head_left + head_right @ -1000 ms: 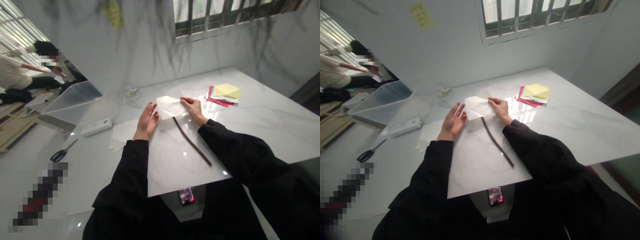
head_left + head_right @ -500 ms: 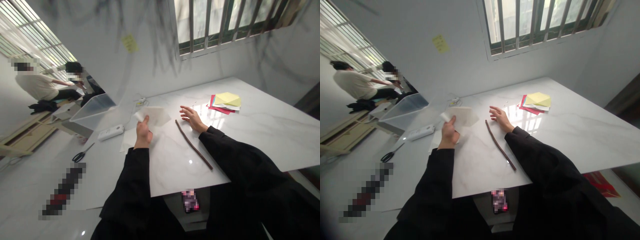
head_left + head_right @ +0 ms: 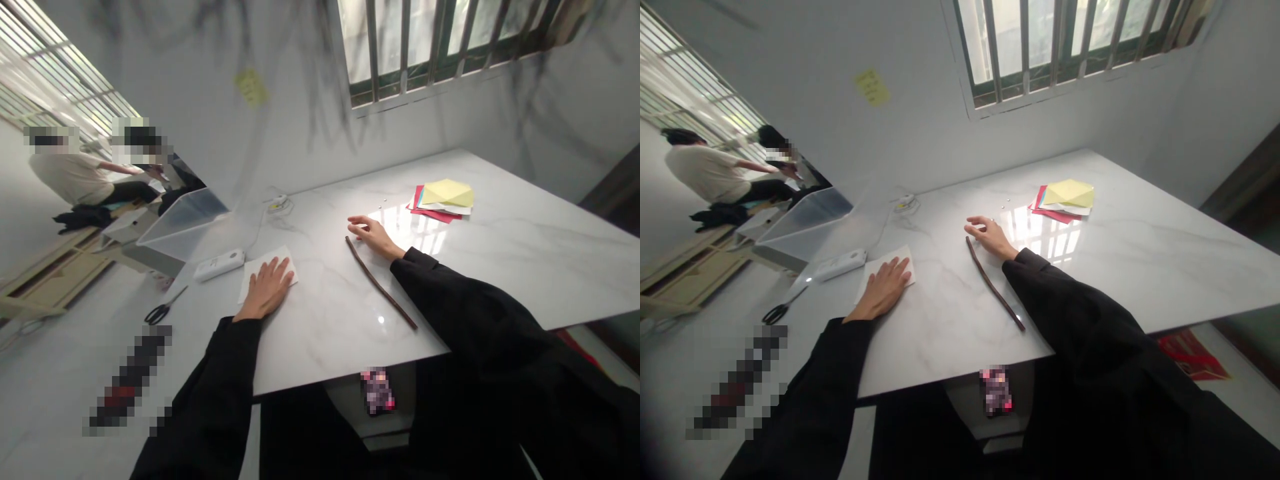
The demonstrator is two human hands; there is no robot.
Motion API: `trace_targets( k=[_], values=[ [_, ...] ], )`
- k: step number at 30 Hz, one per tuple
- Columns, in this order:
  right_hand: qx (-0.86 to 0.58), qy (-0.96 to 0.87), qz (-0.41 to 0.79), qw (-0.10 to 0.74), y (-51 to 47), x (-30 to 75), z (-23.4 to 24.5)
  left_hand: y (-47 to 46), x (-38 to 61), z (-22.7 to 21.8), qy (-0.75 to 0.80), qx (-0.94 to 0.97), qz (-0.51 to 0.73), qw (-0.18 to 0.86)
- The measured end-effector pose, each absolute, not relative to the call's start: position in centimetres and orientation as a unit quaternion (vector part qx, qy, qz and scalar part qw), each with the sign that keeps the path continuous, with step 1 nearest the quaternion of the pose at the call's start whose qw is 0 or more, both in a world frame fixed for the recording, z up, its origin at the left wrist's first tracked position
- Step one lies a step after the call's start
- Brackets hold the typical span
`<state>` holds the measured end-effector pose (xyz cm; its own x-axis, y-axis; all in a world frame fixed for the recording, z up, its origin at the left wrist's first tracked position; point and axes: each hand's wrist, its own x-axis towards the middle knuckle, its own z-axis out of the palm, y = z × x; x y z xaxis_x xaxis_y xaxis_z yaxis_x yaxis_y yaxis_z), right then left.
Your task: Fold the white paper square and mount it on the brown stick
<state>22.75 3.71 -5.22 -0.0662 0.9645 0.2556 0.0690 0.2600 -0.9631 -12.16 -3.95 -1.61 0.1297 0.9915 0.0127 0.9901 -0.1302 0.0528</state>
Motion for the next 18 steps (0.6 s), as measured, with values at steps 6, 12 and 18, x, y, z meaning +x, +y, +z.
trace_targets(
  k=[6, 12, 18],
  values=[
    [-0.443, -0.585, 0.410, 0.541, 3.7, 22.3, -4.6, -0.6, -6.5, 2.9, 0.622, 0.701, 0.328, -0.115],
    [-0.357, -0.644, 0.455, 0.501, -3.2, 24.7, 5.7, 0.9, 0.9, 1.1, 0.642, 0.648, 0.409, -0.012],
    [-0.042, -0.732, 0.668, 0.128, -19.4, 23.3, 4.9, 0.9, 0.6, -1.2, 0.641, 0.636, 0.426, 0.060]
  ],
)
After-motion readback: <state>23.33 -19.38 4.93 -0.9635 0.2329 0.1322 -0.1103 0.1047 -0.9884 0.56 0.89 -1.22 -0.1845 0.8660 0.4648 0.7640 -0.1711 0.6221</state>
